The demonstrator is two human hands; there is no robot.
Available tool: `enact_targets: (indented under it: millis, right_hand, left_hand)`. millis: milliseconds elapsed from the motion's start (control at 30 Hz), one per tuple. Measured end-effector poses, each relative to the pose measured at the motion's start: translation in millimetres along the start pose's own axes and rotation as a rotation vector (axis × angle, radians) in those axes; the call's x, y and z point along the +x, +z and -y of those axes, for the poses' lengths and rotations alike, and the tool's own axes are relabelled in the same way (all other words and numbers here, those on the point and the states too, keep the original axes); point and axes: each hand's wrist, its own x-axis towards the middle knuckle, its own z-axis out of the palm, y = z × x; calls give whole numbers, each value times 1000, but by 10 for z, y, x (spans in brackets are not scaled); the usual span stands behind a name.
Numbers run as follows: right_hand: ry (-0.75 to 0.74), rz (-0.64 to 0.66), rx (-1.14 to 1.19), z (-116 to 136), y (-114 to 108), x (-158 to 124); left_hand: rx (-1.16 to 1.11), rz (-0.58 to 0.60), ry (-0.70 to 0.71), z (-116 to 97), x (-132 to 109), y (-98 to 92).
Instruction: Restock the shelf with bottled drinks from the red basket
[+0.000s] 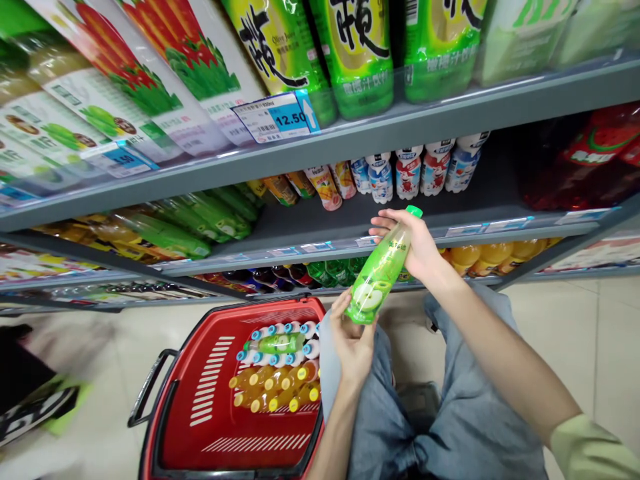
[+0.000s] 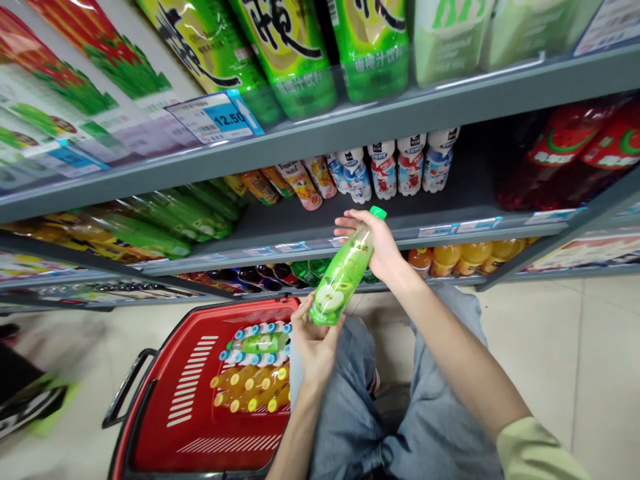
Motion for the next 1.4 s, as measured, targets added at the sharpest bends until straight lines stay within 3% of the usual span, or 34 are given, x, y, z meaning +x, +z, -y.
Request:
enact_targets:
  millis: [100, 367, 667, 733, 867, 967, 1167, 1267, 1400]
  right_hand:
    - [20, -23, 11, -19, -8, 12]
    - [-69, -55, -78, -88, -3, 24]
    - [-56, -145, -191, -220, 33, -44]
    - [-70, -60, -180, -217, 42, -66]
    - [-156, 136, -168, -201, 63, -156]
    - [-188, 167, -211, -217, 69, -209]
    - [-290, -22, -367, -451, 101, -256]
    - [-292, 16, -464, -698, 121, -345]
    - [-236, 72, -578, -992, 142, -474]
  left_hand:
    - [15, 21, 86, 4, 19, -10]
    - [-43, 167, -21, -104, 34, -21]
    - [370, 82, 265, -179, -70, -27]
    - [348, 124, 201, -189, -72, -33]
    - [144, 325, -174, -276, -22, -93]
    - [19, 441, -292, -331, -3, -125]
    - [239, 182, -102, -254, -46, -46]
    - [297, 44, 23, -218, -33, -14]
    - [364, -103, 66, -168, -13, -19]
